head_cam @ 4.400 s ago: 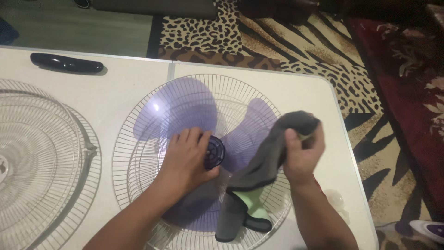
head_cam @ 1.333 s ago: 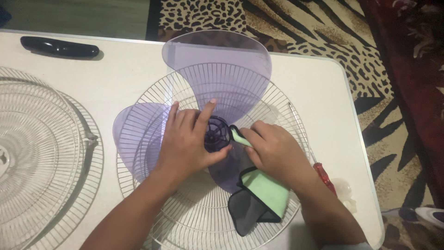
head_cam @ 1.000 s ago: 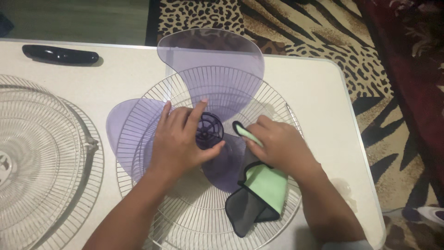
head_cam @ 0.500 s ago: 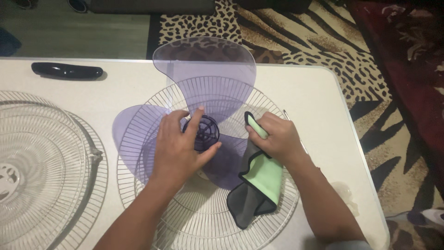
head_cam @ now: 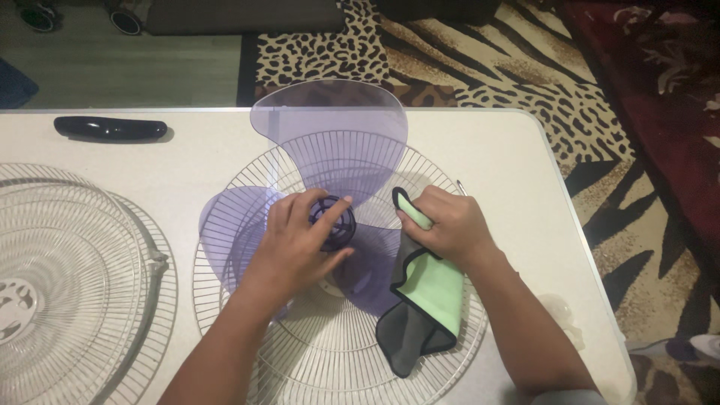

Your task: The person wipes the blades and central hub of a purple fan blade assembly with a two-sided cloth. The fan blade is placed on a white table next to a fan cage. The person rotates the blade to clean different sections.

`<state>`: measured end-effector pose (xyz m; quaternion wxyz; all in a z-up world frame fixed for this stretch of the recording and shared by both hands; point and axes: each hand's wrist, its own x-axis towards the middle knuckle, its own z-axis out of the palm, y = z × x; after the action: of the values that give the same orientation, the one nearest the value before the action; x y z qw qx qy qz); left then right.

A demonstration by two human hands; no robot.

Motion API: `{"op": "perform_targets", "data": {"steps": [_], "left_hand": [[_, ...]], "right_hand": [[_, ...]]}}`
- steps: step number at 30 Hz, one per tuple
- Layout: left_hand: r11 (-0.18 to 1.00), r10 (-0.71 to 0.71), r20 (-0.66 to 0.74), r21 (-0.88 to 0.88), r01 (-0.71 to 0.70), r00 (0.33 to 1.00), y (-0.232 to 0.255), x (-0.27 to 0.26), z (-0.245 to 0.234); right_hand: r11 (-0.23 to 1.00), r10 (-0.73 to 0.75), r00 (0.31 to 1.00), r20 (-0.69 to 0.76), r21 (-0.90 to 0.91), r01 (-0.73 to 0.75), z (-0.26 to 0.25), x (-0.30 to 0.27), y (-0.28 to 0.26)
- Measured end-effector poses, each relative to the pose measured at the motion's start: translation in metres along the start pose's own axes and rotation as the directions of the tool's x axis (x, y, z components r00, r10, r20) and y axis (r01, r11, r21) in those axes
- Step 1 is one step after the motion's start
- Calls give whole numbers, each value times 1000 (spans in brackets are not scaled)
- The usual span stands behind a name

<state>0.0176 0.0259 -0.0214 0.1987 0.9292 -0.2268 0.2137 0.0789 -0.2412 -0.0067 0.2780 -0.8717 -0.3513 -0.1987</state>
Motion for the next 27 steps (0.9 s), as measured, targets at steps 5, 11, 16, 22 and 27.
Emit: {"op": "perform_targets", "data": {"steps": [5,11,16,22,27], "left_hand": [[998,40,-39,-49,-42,998,-4,-3,3],[995,58,-32,-75,-60,998,1,-2,4],[997,27,-15,-77,-29,1000,1,-1,0],[998,-15,-13,-57,14,1000,1,0,-4],[998,-16,-40,-61,14,999,0,0,-1]], "right_hand": [[996,-29,997,75,-81,35,-10,3,-9],[990,-115,963,243,-51,131,-5,0,-33],[997,-56,968,243,-37,67,-1,0,-27],[975,150,984,93,-179,-131,3,4,-8],[962,195,977,92,-210,-172,2,4,-10]]}}
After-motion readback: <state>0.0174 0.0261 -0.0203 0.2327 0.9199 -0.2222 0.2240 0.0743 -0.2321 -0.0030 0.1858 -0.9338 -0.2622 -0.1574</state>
